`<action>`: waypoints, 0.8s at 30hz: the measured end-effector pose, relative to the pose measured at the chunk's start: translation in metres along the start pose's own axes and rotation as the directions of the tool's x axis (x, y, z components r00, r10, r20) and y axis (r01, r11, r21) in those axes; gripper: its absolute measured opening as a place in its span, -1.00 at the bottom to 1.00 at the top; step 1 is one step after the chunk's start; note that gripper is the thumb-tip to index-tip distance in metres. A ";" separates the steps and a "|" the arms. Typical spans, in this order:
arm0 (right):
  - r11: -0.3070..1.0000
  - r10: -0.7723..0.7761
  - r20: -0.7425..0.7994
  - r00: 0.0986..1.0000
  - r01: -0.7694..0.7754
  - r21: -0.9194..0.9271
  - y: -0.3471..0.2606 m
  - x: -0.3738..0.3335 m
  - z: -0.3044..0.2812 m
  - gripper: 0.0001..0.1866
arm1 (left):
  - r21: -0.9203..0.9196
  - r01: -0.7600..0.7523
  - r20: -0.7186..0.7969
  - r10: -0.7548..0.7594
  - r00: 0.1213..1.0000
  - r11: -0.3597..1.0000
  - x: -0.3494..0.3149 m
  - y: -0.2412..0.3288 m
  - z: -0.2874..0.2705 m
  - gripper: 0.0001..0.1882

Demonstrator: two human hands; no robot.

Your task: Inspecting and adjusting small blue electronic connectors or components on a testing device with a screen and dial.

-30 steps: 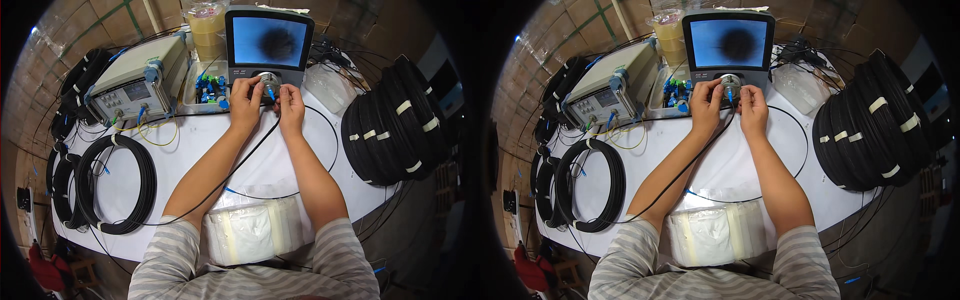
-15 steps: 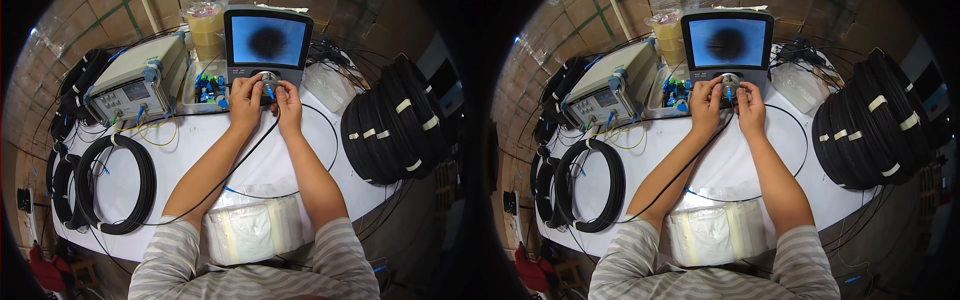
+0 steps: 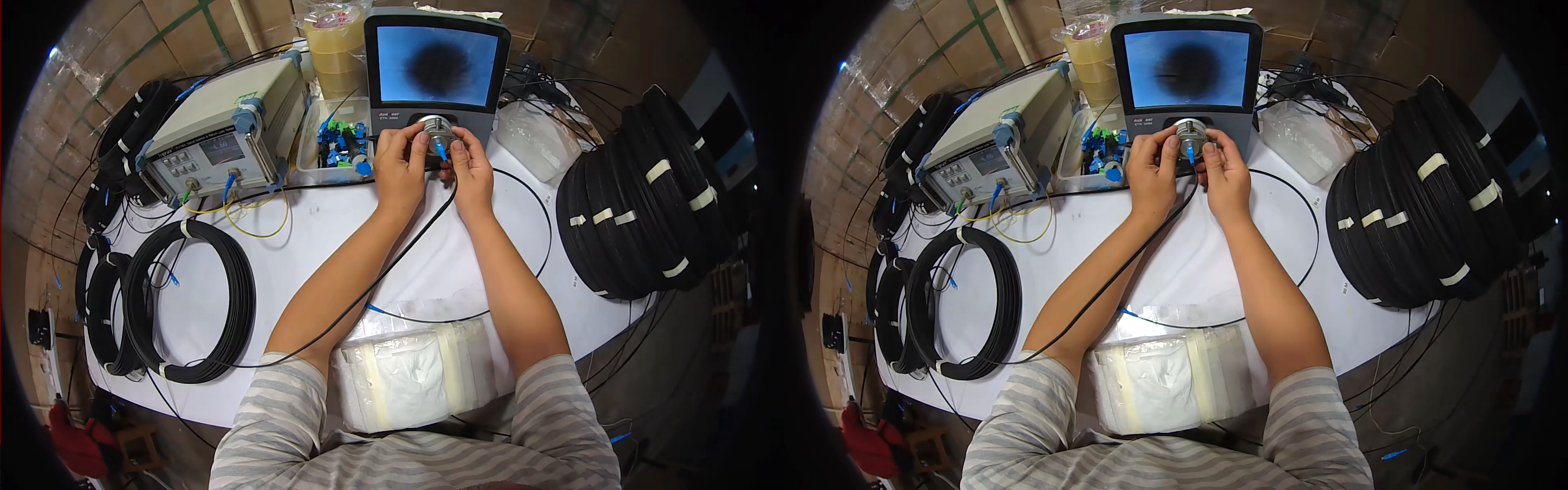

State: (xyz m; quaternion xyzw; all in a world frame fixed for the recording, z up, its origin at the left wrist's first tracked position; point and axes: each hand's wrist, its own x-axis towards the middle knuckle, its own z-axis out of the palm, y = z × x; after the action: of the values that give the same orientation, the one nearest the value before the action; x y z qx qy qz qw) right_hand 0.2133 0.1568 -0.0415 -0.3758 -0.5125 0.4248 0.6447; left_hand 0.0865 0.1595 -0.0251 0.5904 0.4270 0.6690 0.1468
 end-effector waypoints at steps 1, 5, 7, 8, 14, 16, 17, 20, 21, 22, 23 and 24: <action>1.000 0.005 0.005 1.000 -0.005 0.002 0.000 0.000 0.000 -0.54 | -0.008 0.013 -0.001 -0.013 1.000 1.000 0.000 0.000 0.000 -0.77; 1.000 0.015 0.026 1.000 -0.015 -0.009 -0.001 0.000 -0.001 -0.53 | 0.013 0.000 -0.010 0.000 1.000 1.000 0.000 0.000 -0.001 -0.77; 1.000 0.021 0.030 0.999 -0.022 0.014 -0.001 0.001 0.000 -0.53 | -0.001 0.015 -0.013 -0.015 1.000 1.000 -0.001 0.000 -0.001 -0.77; 1.000 0.020 0.030 0.999 -0.021 0.014 -0.001 0.001 -0.001 -0.53 | -0.002 0.014 -0.014 -0.014 1.000 1.000 -0.001 0.000 -0.001 -0.77; 0.997 0.065 0.075 0.995 -0.067 0.030 -0.004 0.001 -0.002 -0.51 | 0.001 0.048 -0.010 -0.048 0.999 0.999 -0.001 0.001 -0.002 -0.76; 0.996 0.080 0.091 0.993 -0.084 0.035 -0.005 0.001 -0.003 -0.51 | -0.018 0.066 -0.005 -0.066 0.998 0.998 -0.001 0.002 -0.002 -0.75; 0.996 0.081 0.090 0.993 -0.084 0.035 -0.005 0.001 -0.003 -0.51 | -0.019 0.067 -0.004 -0.067 0.998 0.998 -0.001 0.003 -0.002 -0.75; 0.993 0.085 0.093 0.992 -0.091 0.070 -0.006 0.001 -0.001 -0.50 | -0.007 0.072 -0.008 -0.072 0.997 0.997 -0.001 0.002 -0.002 -0.75; 0.994 0.081 0.095 0.992 -0.088 0.070 -0.006 0.001 -0.001 -0.50 | -0.003 0.063 -0.006 -0.063 0.998 0.998 -0.001 0.002 -0.002 -0.76; 0.994 0.077 0.098 0.992 -0.084 0.070 -0.006 0.001 -0.001 -0.50 | 0.001 0.055 -0.004 -0.055 0.998 0.998 -0.001 0.001 -0.002 -0.76; 0.994 0.077 0.098 0.992 -0.084 0.071 -0.006 0.001 0.000 -0.50 | 0.002 0.055 -0.004 -0.055 0.998 0.999 -0.001 0.000 -0.003 -0.76; 0.996 0.063 0.089 0.994 -0.068 0.055 -0.005 0.001 0.000 -0.50 | 0.009 0.055 0.010 -0.055 0.998 0.998 -0.002 0.000 -0.002 -0.76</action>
State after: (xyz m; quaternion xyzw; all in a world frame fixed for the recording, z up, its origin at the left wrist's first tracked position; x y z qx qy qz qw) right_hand 0.2145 0.1557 -0.0371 -0.3549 -0.5148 0.4764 0.6181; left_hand 0.0848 0.1572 -0.0259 0.5826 0.4452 0.6597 0.1647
